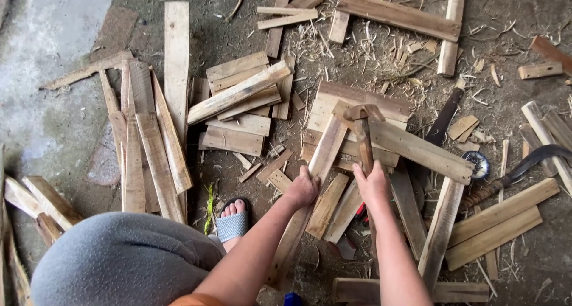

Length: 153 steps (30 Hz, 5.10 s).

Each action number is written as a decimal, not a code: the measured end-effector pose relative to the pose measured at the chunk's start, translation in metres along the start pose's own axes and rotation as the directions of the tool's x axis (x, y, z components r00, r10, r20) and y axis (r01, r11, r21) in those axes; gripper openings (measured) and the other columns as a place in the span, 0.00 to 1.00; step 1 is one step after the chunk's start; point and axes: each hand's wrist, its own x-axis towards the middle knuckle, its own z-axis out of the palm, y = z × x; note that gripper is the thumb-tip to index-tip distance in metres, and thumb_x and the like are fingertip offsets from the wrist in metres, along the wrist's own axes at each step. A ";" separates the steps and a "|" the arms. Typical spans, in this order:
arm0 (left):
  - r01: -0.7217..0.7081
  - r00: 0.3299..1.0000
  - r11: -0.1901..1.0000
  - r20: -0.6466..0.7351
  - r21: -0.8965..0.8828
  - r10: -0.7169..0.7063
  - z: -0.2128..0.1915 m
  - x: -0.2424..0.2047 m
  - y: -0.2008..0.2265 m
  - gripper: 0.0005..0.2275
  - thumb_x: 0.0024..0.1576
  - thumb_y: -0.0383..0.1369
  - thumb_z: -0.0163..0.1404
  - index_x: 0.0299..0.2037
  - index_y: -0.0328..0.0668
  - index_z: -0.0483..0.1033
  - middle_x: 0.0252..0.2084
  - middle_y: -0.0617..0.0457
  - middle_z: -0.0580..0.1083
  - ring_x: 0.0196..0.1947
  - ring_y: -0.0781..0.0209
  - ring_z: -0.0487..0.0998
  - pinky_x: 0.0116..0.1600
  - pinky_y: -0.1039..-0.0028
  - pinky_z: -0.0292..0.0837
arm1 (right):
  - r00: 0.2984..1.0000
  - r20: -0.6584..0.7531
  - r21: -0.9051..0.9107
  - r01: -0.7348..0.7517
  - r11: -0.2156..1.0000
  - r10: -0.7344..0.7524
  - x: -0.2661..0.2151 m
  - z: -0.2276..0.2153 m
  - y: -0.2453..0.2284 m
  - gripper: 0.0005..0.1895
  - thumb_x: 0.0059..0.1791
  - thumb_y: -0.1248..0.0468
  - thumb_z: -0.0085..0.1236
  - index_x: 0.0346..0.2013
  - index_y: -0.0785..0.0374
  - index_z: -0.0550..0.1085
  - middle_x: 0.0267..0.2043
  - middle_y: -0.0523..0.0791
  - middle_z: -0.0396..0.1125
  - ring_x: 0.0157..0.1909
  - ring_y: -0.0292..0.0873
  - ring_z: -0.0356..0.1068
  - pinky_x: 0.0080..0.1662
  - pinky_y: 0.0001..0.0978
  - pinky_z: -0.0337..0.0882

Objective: Assembling a wooden frame by positioning planks and hammering nails into the joints while sitting on the floor.

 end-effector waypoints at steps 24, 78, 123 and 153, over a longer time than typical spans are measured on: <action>0.059 0.996 0.998 0.068 0.010 -0.060 -0.010 -0.005 0.010 0.17 0.64 0.50 0.30 0.53 0.48 0.51 0.56 0.35 0.74 0.62 0.40 0.73 0.68 0.53 0.65 | 0.999 -0.037 0.411 0.009 0.911 0.007 -0.049 -0.051 -0.052 0.17 0.52 0.53 0.57 0.32 0.65 0.70 0.18 0.48 0.66 0.17 0.44 0.68 0.26 0.33 0.68; 0.036 0.999 0.999 0.042 -0.040 -0.034 0.012 0.023 -0.009 0.17 0.65 0.50 0.32 0.53 0.46 0.53 0.53 0.31 0.74 0.61 0.37 0.74 0.67 0.51 0.67 | 0.901 -0.408 0.320 0.292 0.901 -0.147 -0.071 -0.082 -0.101 0.18 0.55 0.51 0.56 0.42 0.62 0.66 0.23 0.48 0.70 0.25 0.47 0.73 0.37 0.42 0.72; 0.009 0.999 0.987 0.040 -0.158 -0.002 -0.004 0.004 0.009 0.20 0.63 0.51 0.41 0.57 0.48 0.61 0.53 0.33 0.75 0.61 0.37 0.73 0.65 0.51 0.68 | 0.999 -0.007 0.255 -0.047 0.966 0.050 -0.023 -0.038 -0.024 0.23 0.49 0.45 0.57 0.36 0.64 0.69 0.19 0.49 0.70 0.21 0.49 0.74 0.35 0.43 0.73; -0.345 0.936 0.681 -0.181 -0.646 0.302 -0.018 -0.161 0.140 0.14 0.57 0.31 0.56 0.51 0.32 0.75 0.35 0.46 0.78 0.31 0.61 0.77 0.36 0.75 0.78 | 0.736 -0.530 0.402 -0.218 0.889 0.420 -0.146 -0.160 0.101 0.24 0.54 0.58 0.54 0.64 0.57 0.62 0.69 0.57 0.49 0.63 0.65 0.56 0.53 0.66 0.69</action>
